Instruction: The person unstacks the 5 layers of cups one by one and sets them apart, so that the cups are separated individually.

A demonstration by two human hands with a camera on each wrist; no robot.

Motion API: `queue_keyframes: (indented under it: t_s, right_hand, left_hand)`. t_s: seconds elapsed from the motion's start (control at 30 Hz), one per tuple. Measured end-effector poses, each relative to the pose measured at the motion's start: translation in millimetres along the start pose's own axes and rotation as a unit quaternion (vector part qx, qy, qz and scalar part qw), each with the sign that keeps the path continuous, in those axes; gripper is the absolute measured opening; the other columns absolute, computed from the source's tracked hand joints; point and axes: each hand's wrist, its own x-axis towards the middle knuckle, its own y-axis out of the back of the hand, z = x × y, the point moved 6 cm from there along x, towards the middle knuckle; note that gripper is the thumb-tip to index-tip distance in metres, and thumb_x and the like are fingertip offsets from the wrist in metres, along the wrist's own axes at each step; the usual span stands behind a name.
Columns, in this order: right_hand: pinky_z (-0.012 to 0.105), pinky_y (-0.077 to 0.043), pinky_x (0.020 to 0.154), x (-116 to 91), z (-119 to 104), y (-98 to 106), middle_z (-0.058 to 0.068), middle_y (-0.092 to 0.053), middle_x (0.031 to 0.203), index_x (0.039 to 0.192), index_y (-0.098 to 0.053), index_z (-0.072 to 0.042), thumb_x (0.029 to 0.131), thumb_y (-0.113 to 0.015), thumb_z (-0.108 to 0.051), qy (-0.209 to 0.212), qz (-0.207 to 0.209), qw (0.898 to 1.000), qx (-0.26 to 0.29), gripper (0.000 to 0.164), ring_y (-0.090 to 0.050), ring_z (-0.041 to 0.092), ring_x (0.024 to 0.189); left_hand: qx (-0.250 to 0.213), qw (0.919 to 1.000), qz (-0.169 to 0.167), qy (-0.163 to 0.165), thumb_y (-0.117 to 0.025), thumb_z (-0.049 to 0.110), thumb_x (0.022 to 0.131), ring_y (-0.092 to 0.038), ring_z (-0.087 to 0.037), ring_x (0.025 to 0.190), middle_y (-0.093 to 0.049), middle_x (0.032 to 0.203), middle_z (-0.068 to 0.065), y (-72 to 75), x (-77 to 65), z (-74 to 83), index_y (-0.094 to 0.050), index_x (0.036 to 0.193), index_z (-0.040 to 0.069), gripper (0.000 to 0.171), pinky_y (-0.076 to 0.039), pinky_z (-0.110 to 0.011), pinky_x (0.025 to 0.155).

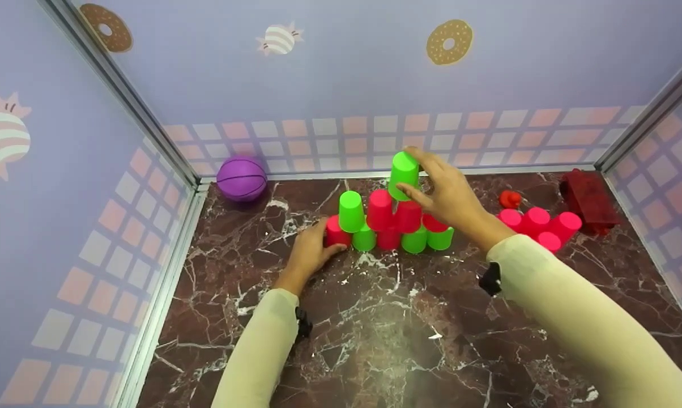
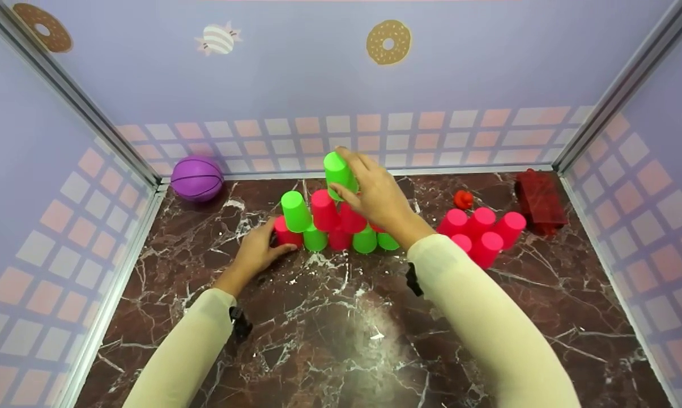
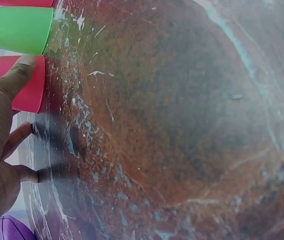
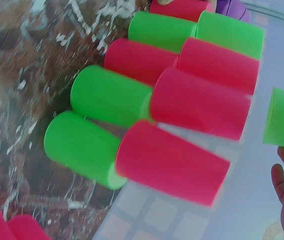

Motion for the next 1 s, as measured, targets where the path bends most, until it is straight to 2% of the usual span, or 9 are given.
queue_keyframes:
  t_s: [0.1,0.2,0.33,0.6,0.7,0.8,0.83,0.9,1.0]
  right_hand:
    - [0.054,-0.062,0.105,-4.0,7.4,9.7,0.021,-0.071,0.139,0.161,-0.051,-0.005,0.103,-0.081,-0.028,0.002,0.006,1.000,-0.004,0.070,-0.074,0.040,0.121]
    - [0.055,-0.063,0.105,-8.9,15.6,19.7,0.022,-0.071,0.137,0.160,-0.052,-0.004,0.102,-0.083,-0.026,0.006,0.017,1.000,-0.010,0.070,-0.074,0.041,0.121]
    - [0.057,-0.063,0.104,-18.1,28.3,34.0,0.024,-0.070,0.140,0.161,-0.051,-0.005,0.100,-0.084,-0.026,-0.014,0.027,0.999,-0.020,0.072,-0.073,0.043,0.122]
    - [0.057,-0.063,0.097,-39.5,52.4,64.2,0.025,-0.069,0.144,0.161,-0.052,-0.006,0.100,-0.084,-0.019,-0.048,0.045,0.997,-0.040,0.070,-0.074,0.044,0.117]
    - [0.035,-0.062,0.084,-49.8,60.1,73.6,0.025,-0.072,0.138,0.161,-0.053,-0.007,0.099,-0.086,-0.018,-0.047,0.055,0.996,-0.056,0.071,-0.075,0.039,0.100]
    - [0.009,-0.050,0.078,-61.3,69.8,82.1,0.025,-0.073,0.135,0.158,-0.056,-0.006,0.096,-0.088,-0.015,-0.044,0.070,0.994,-0.066,0.071,-0.078,0.038,0.094]
    - [0.008,-0.051,0.077,-65.4,72.6,85.2,0.025,-0.073,0.134,0.158,-0.056,-0.005,0.095,-0.089,-0.014,-0.043,0.076,0.994,-0.073,0.071,-0.079,0.038,0.094]
    - [0.017,-0.058,0.085,-73.8,79.3,91.2,0.027,-0.073,0.135,0.156,-0.057,-0.003,0.094,-0.090,-0.012,-0.046,0.085,0.992,-0.078,0.070,-0.079,0.043,0.102]
    - [0.051,-0.063,0.097,-88.2,89.7,100.9,0.028,-0.072,0.138,0.155,-0.058,-0.002,0.093,-0.090,-0.010,-0.060,0.094,0.990,-0.085,0.071,-0.075,0.048,0.114]
  left_hand:
    - [0.003,1.0000,-0.002,0.006,-0.087,0.057,0.087,-0.078,-0.041,0.111,-0.080,0.120,-0.018,1.0,-0.7,2.9,-0.062,0.138,0.010,0.074,-0.062,-0.058,0.099]
    - [0.003,0.9998,-0.009,0.015,-0.085,0.060,0.088,-0.077,-0.039,0.114,-0.080,0.123,-0.017,-4.3,-0.2,-4.2,-0.061,0.141,0.012,0.076,-0.061,-0.057,0.102]
    - [0.013,0.9997,-0.012,0.018,-0.084,0.063,0.088,-0.077,-0.038,0.114,-0.080,0.123,-0.015,-5.9,-0.4,-6.0,-0.061,0.141,0.014,0.075,-0.061,-0.057,0.102]
    - [0.021,0.9981,-0.034,0.047,-0.090,0.043,0.090,-0.075,-0.044,0.119,-0.079,0.127,-0.021,16.6,-0.7,24.3,-0.061,0.141,0.005,0.070,-0.058,-0.063,0.106]
    - [0.022,0.9967,-0.047,0.062,-0.091,0.037,0.091,-0.074,-0.046,0.122,-0.077,0.129,-0.023,19.1,-1.4,28.4,-0.060,0.144,0.003,0.070,-0.057,-0.062,0.110]
    - [0.021,0.9970,-0.044,0.060,-0.091,0.035,0.090,-0.074,-0.045,0.121,-0.078,0.128,-0.023,19.4,-1.9,29.9,-0.060,0.143,0.003,0.069,-0.057,-0.062,0.109]
    - [0.017,0.9980,-0.035,0.049,-0.090,0.041,0.090,-0.076,-0.042,0.120,-0.079,0.127,-0.021,14.3,-1.5,21.0,-0.060,0.144,0.005,0.071,-0.059,-0.059,0.108]
    - [0.016,0.9985,-0.028,0.044,-0.091,0.041,0.089,-0.076,-0.042,0.117,-0.079,0.125,-0.021,13.7,-1.7,21.4,-0.060,0.142,0.004,0.071,-0.059,-0.060,0.105]
    - [0.014,0.9985,-0.028,0.045,-0.091,0.041,0.089,-0.076,-0.043,0.117,-0.079,0.125,-0.022,12.8,-1.2,21.5,-0.060,0.143,0.004,0.072,-0.059,-0.060,0.105]
